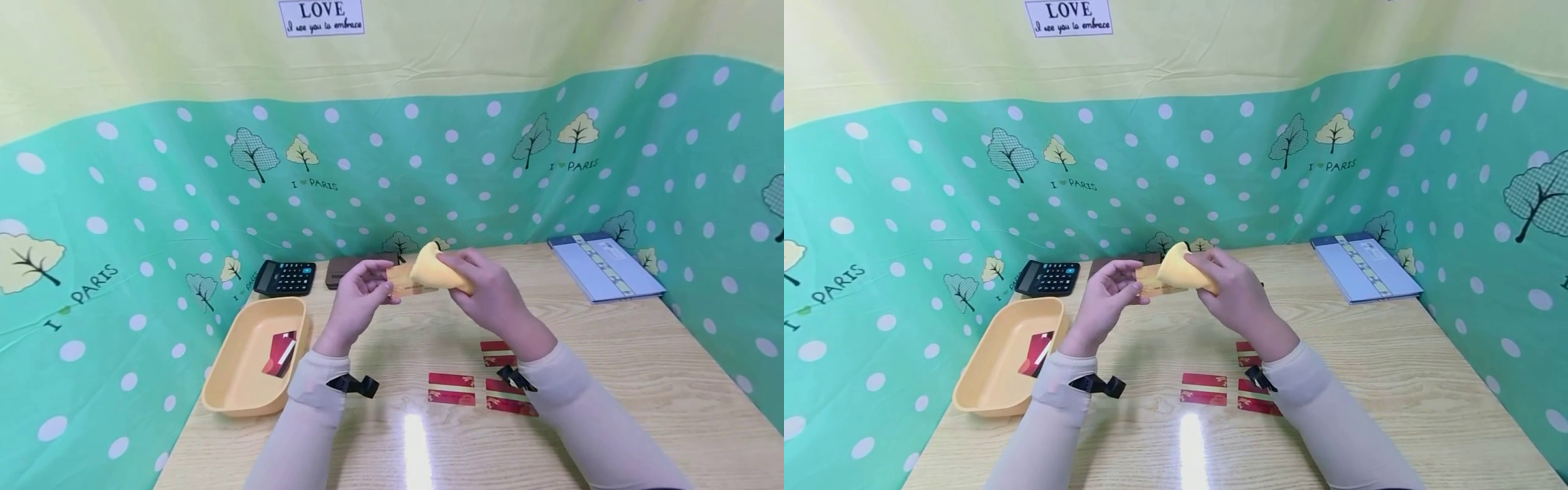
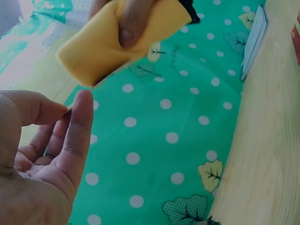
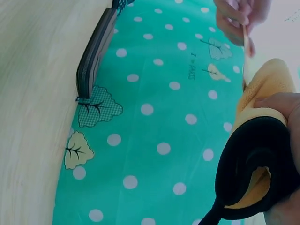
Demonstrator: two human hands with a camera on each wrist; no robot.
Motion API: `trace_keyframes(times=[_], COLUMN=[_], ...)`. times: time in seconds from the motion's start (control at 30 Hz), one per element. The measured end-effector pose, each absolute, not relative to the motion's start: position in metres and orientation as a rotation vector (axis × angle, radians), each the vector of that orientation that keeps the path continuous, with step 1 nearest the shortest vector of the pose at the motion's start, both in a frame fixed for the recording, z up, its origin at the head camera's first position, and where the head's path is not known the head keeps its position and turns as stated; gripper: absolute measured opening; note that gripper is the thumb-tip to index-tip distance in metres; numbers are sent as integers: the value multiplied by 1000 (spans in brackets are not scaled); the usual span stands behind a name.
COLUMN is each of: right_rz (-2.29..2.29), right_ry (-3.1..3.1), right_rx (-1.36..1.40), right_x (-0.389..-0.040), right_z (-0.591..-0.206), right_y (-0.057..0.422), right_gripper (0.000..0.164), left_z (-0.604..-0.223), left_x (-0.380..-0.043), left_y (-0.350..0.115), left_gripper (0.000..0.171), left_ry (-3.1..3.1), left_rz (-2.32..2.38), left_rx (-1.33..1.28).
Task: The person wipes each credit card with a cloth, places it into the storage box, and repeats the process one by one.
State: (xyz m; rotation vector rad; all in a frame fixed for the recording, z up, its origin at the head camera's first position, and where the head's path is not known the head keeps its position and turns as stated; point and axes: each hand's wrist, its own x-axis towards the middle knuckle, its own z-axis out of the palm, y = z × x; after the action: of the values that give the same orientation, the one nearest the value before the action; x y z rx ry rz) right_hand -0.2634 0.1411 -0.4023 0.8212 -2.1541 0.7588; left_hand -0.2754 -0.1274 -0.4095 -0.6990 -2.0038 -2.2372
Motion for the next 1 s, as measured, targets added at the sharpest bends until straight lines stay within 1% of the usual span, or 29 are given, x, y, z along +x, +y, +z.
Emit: trace_keyframes(times=[0.2, 0.33, 0.67, 1.0], right_rz=[703, 664, 634, 597], right_ry=[-2133, -2102, -2137, -2066], right_rx=[890, 938, 796, 882], right_x=[-258, -257, -266, -260], right_z=[-407, -407, -407, -408], right_y=[128, 125, 140, 126], right_gripper=[59, 58, 61, 61], left_z=[-411, -411, -407, -411], left_x=[-272, -273, -271, -272], left_y=[-120, -121, -128, -123], left_gripper=[34, 33, 35, 33], left_ry=[-1991, -1954, -1898, -1939], left_rz=[-2258, -2257, -2280, -2247], left_rx=[-768, -767, -760, -791])
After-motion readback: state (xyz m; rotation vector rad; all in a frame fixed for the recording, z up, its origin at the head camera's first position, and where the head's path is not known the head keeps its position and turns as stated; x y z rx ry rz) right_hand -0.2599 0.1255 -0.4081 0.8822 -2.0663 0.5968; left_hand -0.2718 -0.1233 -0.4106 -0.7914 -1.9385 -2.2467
